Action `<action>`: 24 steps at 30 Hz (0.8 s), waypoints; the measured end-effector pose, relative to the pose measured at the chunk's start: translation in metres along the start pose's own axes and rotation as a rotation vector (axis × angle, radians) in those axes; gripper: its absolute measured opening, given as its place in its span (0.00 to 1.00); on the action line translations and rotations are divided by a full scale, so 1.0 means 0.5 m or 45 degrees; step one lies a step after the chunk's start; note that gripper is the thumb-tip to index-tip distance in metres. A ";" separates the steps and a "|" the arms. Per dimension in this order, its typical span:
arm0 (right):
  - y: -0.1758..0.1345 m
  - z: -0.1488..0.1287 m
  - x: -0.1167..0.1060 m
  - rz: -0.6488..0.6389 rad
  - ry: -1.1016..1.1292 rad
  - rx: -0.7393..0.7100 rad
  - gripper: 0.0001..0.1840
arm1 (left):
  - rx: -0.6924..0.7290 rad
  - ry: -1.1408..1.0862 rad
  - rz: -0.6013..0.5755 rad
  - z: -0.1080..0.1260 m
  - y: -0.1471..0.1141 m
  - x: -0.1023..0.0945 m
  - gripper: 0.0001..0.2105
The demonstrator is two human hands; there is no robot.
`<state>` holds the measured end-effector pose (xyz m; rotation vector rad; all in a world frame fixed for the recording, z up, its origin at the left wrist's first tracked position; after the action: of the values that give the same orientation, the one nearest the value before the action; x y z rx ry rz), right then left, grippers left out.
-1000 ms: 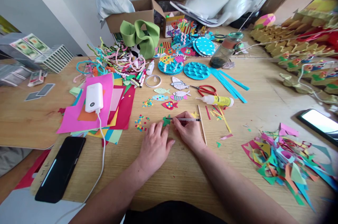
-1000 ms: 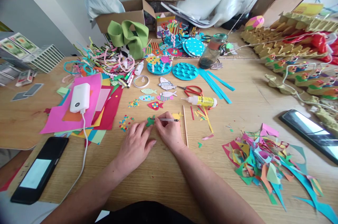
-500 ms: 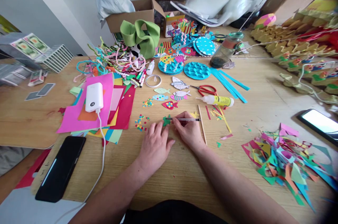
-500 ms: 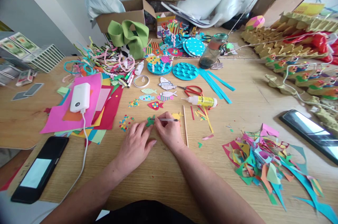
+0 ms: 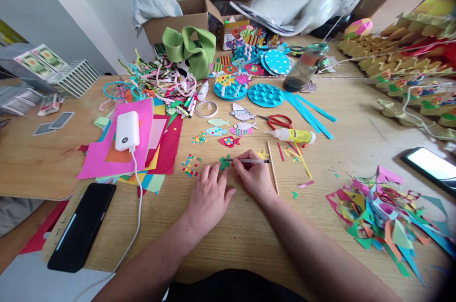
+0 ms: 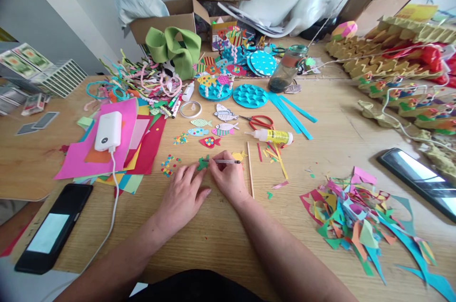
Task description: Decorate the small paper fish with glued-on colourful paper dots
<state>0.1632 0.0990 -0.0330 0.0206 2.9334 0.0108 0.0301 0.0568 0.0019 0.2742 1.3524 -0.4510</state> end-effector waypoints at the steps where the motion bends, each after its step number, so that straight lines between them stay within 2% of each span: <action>1: 0.000 0.000 0.000 -0.001 -0.001 -0.001 0.13 | -0.001 -0.001 -0.004 0.000 0.000 0.000 0.23; 24: -0.002 0.004 -0.004 0.041 -0.050 0.013 0.12 | -0.008 0.007 -0.002 0.002 -0.001 -0.003 0.22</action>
<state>0.1655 0.0979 -0.0344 0.0693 2.8933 0.0005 0.0304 0.0560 0.0035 0.2694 1.3589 -0.4478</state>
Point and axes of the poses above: each hand's wrist, its own y-axis towards the middle knuckle, its own x-axis out of the palm, z = x × y, the point moved 6 cm from there along y, towards the middle knuckle, and after that the axes turned 7 degrees about -z, right-handed, at the moved point
